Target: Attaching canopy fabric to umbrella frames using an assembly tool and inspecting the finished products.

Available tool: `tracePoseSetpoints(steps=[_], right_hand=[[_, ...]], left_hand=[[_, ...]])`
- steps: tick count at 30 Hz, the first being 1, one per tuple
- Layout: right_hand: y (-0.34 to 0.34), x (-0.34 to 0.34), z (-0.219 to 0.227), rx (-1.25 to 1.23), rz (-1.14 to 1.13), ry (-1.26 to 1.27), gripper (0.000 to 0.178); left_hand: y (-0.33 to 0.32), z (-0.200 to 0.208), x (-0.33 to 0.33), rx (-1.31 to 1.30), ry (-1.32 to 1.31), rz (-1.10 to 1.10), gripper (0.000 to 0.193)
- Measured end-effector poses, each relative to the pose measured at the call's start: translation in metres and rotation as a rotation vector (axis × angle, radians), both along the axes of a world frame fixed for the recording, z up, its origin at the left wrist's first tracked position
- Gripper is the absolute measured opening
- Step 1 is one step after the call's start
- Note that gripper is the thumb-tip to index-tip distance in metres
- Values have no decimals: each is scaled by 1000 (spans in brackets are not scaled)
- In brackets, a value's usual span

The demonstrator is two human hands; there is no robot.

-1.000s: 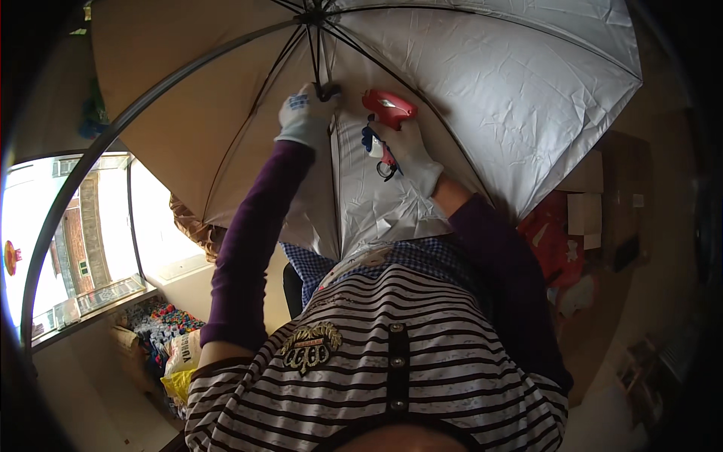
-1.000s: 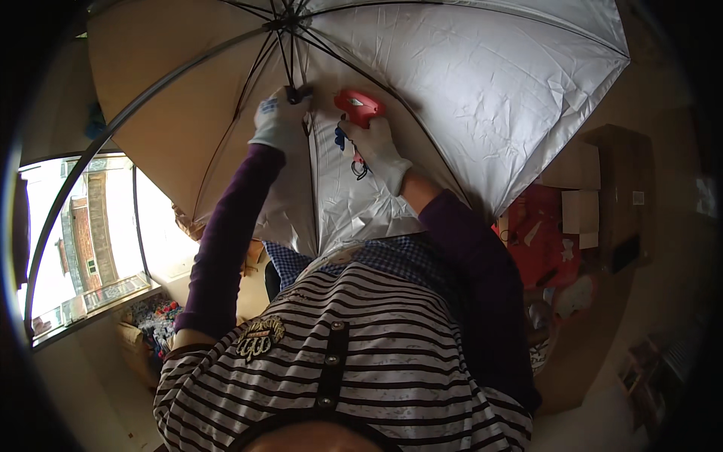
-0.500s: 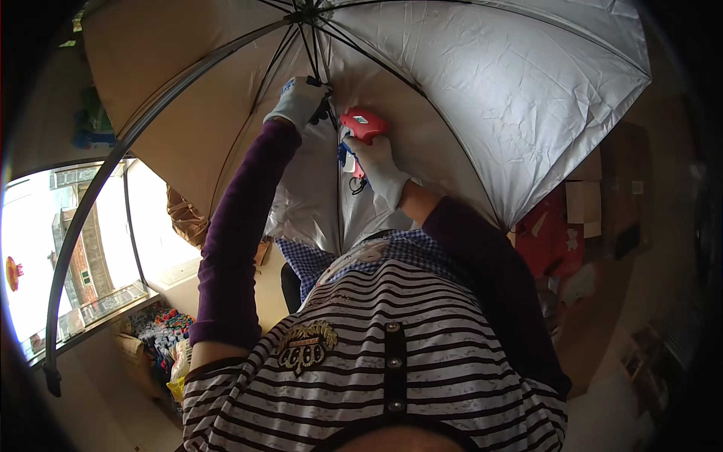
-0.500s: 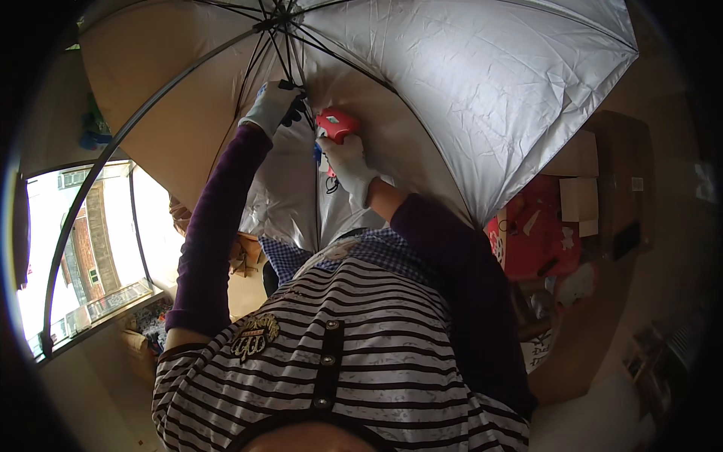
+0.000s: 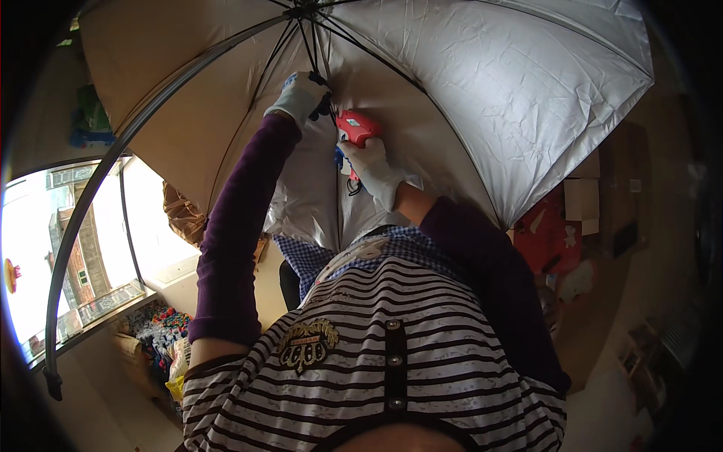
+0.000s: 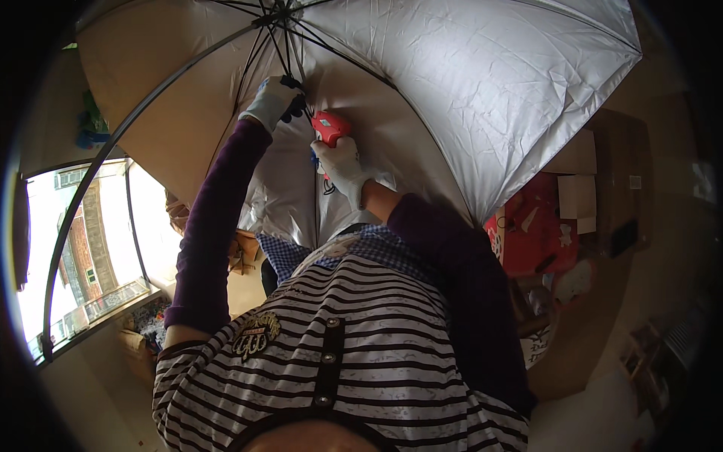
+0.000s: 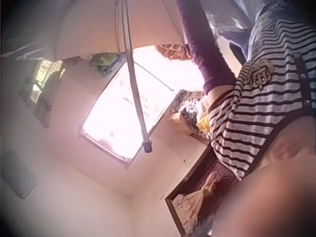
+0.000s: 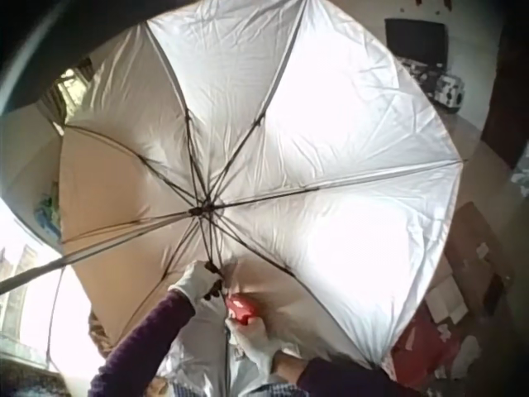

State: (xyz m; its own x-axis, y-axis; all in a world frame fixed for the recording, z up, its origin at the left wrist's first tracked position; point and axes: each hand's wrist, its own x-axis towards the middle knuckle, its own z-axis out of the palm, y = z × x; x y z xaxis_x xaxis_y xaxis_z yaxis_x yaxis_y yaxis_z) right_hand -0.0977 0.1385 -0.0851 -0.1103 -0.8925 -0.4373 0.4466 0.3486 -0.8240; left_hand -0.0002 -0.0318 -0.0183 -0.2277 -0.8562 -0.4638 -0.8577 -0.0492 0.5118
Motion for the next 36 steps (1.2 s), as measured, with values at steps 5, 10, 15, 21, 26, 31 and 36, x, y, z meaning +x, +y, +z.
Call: tracePoseSetpoints(steps=[5,10,15,21,26,31,36], right_hand=[[-7,-14,-3,25,107,-6,19],[-15,-31,-14,72,174,-240,27],[-35,-53,-44,-889,575,174,27],[-33,-56,-27,-174,454,-196,16],[-37,-66,-37,-670,773,183,17],[-30,-35,-15,171,245,-176,18],[-17,-59,-25,-540,343,316,23]], left_hand=[[-1,-7,3,-11,8,1,20],[-14,-13,9,2,-150,-171,21],[-26,-29,16,-16,-241,-371,23],[-8,4,5,115,-123,-164,19],[2,7,4,175,321,32,18],[6,7,4,124,267,60,17],[0,37,-9,-28,36,-26,18]])
